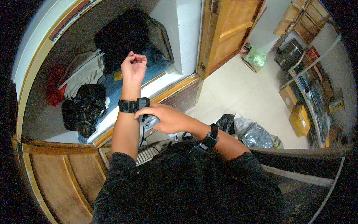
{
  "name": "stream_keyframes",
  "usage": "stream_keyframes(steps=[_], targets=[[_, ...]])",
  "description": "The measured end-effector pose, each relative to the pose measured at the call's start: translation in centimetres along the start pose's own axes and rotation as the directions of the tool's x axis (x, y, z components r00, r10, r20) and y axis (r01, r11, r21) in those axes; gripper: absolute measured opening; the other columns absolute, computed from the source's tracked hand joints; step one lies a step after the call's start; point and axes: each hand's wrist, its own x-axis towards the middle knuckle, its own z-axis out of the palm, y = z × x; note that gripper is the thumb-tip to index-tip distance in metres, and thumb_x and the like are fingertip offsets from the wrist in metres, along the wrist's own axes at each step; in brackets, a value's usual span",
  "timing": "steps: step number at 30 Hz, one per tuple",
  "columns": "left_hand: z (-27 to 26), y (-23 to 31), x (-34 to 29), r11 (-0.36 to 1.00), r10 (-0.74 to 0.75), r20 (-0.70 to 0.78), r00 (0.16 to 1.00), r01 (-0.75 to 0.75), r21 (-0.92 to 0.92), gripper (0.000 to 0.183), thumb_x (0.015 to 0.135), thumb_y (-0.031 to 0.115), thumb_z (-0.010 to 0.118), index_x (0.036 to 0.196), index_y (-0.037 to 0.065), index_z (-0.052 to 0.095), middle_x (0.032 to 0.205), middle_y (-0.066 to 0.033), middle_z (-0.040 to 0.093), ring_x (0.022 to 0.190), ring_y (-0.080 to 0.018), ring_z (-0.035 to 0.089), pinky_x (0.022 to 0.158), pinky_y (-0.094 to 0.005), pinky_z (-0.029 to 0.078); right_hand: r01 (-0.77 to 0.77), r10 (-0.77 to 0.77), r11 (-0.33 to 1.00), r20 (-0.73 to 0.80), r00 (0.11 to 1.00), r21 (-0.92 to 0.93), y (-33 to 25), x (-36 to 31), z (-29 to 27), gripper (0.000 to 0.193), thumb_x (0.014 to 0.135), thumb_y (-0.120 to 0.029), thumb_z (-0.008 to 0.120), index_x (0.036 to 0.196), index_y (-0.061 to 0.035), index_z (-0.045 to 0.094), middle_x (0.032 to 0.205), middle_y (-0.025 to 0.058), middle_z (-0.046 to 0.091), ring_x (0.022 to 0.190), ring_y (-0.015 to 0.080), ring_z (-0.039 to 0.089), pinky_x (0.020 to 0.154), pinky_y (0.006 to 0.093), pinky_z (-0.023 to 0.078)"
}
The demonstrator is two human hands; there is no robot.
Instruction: The person wipes the interior surfaces of a wooden bunk bed and a brick-patterned wall section with a cloth, then handles a white electronic device and a red USB cable on a desk.
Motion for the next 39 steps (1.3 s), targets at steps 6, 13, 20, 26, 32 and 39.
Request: stream_keyframes(steps=[6, 13, 20, 26, 32, 39], targets=[[1.0, -1.7, -2.1, 0.810, 0.225, 0.083, 0.971, -0.233, 0.537, 0.018, 0.079, -0.004, 0.047, 0.093, 0.003, 0.056, 0.070, -0.0044, 0.051, 0.061, -0.0144, 0.050, 0.058, -0.0300, 0.045, 0.008, -0.009, 1.000, -0.025, 1.000, -0.025, 0.4, -0.5, 0.4, 0.059, 0.066, 0.003, 0.056, 0.121, -0.0157, 0.053, 0.121, 0.0181, 0.052, 0.111, 0.0371, 0.050, 0.095, 0.0383, 0.041], [-3.1, -0.6, -2.3, 0.930, -0.334, -0.071, 0.940, 0.341, 0.139, 0.018, 0.072, -0.001, 0.047, 0.088, 0.004, 0.054, 0.072, -0.0041, 0.053, 0.066, -0.0163, 0.053, 0.061, -0.0328, 0.047, -0.194, 0.188, 0.893, 0.056, 0.981, 0.405, 3.8, -1.6, -5.2, 0.054, 0.064, 0.004, 0.049, 0.116, -0.0057, 0.059, 0.113, 0.0119, 0.060, 0.102, 0.0229, 0.057, 0.096, 0.0347, 0.042], [-6.5, -4.9, -13.3, 0.306, -0.902, -0.039, 0.429, 0.702, 0.643, 0.027, 0.085, 0.017, 0.050, 0.106, 0.000, 0.052, 0.099, -0.0150, 0.061, 0.084, -0.0230, 0.061, 0.070, -0.0352, 0.049, 0.147, 0.437, 0.709, -0.594, 0.676, 0.690, 8.9, 2.4, -9.4, 0.038, 0.073, 0.001, 0.048, 0.109, 0.0006, 0.061, 0.099, 0.0118, 0.064, 0.087, 0.0193, 0.061, 0.078, 0.0282, 0.049], [-4.4, -6.8, -16.3, 0.130, -0.829, -0.079, 0.553, 0.329, 0.935, 0.040, 0.089, 0.041, 0.054, 0.093, 0.001, 0.057, 0.078, -0.0097, 0.063, 0.064, -0.0158, 0.061, 0.057, -0.0261, 0.047, 0.011, 0.495, 0.769, -0.607, 0.621, 0.639, 10.9, 4.5, -7.8, 0.039, 0.074, 0.000, 0.046, 0.111, -0.0001, 0.059, 0.101, 0.0097, 0.062, 0.090, 0.0188, 0.059, 0.080, 0.0278, 0.046], [-5.1, -7.6, -16.0, 0.105, -0.703, -0.075, 0.707, 0.208, 0.972, 0.043, 0.087, 0.041, 0.056, 0.071, 0.001, 0.060, 0.060, -0.0069, 0.059, 0.051, -0.0136, 0.057, 0.047, -0.0247, 0.042, -0.230, 0.009, 0.956, -0.769, 0.639, -0.180, 15.5, 2.7, -6.2, 0.041, 0.073, 0.005, 0.049, 0.112, -0.0050, 0.059, 0.102, 0.0138, 0.063, 0.093, 0.0262, 0.060, 0.083, 0.0324, 0.045], [-5.0, -8.0, -16.1, 0.136, -0.718, -0.081, 0.692, 0.253, 0.958, 0.043, 0.087, 0.041, 0.056, 0.074, 0.000, 0.060, 0.061, -0.0071, 0.059, 0.051, -0.0133, 0.058, 0.047, -0.0244, 0.044, -0.324, 0.059, 0.936, -0.845, 0.532, -0.138, 16.5, 2.5, -7.1, 0.032, 0.077, -0.006, 0.061, 0.109, -0.0015, 0.058, 0.097, 0.0219, 0.062, 0.088, 0.0380, 0.059, 0.079, 0.0377, 0.046]])
